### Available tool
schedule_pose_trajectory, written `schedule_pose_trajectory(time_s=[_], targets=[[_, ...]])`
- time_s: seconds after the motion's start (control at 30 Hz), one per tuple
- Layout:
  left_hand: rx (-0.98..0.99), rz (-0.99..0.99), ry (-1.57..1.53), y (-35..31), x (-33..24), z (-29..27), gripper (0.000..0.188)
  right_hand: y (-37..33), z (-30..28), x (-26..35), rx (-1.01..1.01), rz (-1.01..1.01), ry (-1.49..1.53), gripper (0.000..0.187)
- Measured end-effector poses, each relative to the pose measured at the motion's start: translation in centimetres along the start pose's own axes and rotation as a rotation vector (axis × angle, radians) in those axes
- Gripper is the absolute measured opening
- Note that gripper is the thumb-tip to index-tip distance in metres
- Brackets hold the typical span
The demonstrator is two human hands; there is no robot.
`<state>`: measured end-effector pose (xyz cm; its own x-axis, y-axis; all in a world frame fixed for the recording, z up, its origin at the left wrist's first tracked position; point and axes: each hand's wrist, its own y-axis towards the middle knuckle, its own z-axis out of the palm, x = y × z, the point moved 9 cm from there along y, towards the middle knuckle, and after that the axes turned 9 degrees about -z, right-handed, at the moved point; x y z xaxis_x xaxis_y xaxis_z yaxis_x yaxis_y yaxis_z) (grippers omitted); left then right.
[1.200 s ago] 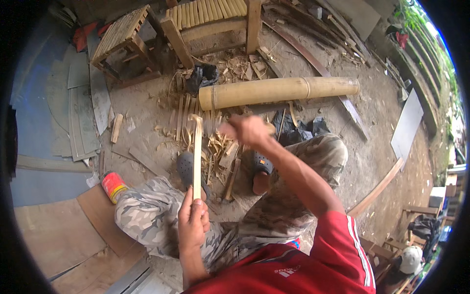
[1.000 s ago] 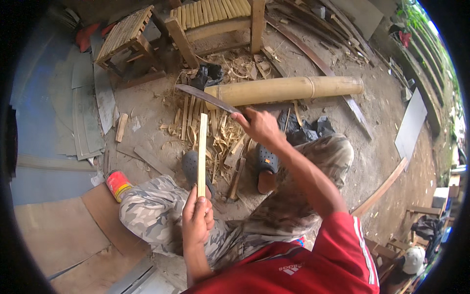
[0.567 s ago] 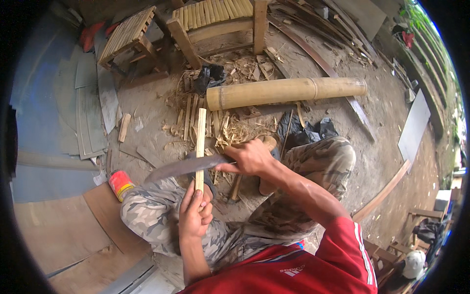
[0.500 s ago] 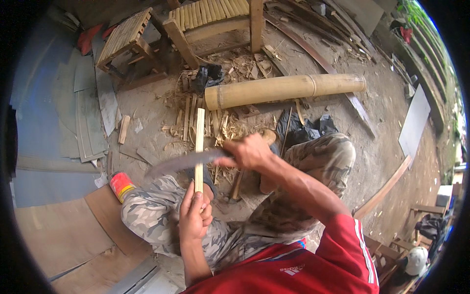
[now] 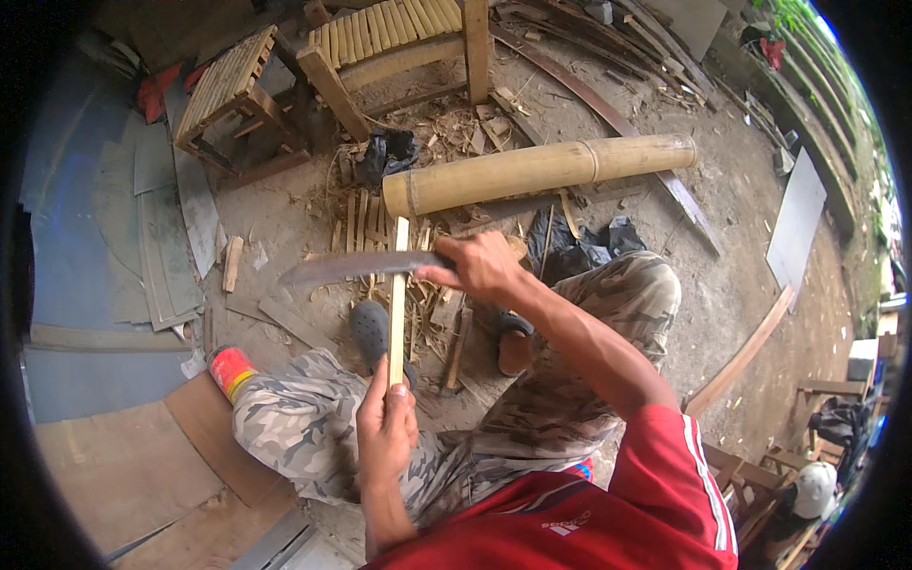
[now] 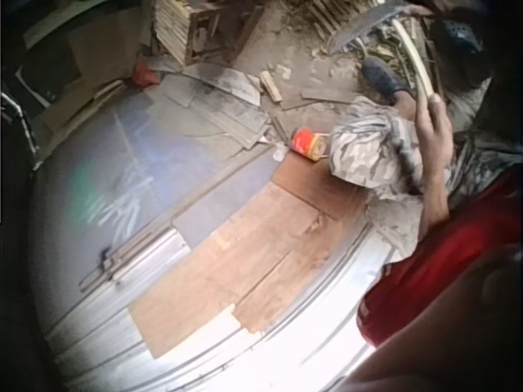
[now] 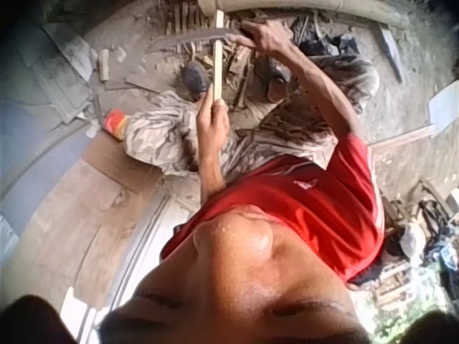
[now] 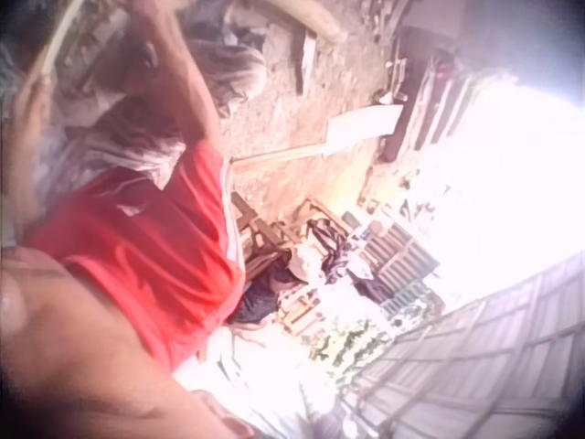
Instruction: The person sits on the floor and uses a machete to split and shape bamboo strips. They assemble the strips into a slatted frame, then retrieve a hammer and nails from a plastic bag to fasten small bamboo pieces together.
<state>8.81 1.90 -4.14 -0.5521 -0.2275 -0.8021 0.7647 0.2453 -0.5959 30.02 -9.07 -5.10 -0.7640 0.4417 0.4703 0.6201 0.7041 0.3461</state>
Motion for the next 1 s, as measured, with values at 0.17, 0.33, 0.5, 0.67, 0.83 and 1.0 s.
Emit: schedule_pose_trajectory(time_s=[0.17, 0.33, 0.5, 0.67, 0.83, 1.0], targets=[[-0.021, -0.032, 0.003, 0.4, -0.3, 0.2, 0.047, -0.3, 1.1, -1.1, -0.045, 0.03, -0.052, 0.063], [-0.006, -0.021, 0.0, 0.0, -0.4, 0.0, 0.047, 0.0, 0.6, -1.0, -0.014, 0.102, 0.035, 0.055], [-0.023, -0.04, -0.03, -0.4, -0.1, 0.0, 0.047, 0.4, 0.6, 0.3, 0.022, 0.019, 0.023, 0.055], [-0.009, -0.056, -0.082, -0.1, 0.5, -0.2, 0.046, 0.6, 0.8, -1.0, -0.061, 0.022, 0.022, 0.055], [0.13, -0.179, -0.385, 1.8, 1.0, 0.2, 0.049, 0.7, 1.5, -2.3, -0.017, 0.148, -0.067, 0.06], [0.126, -0.183, -0.481, 2.6, 1.3, -0.2, 0.049, 0.9, 1.6, -0.3, 0.023, 0.078, -0.003, 0.061]])
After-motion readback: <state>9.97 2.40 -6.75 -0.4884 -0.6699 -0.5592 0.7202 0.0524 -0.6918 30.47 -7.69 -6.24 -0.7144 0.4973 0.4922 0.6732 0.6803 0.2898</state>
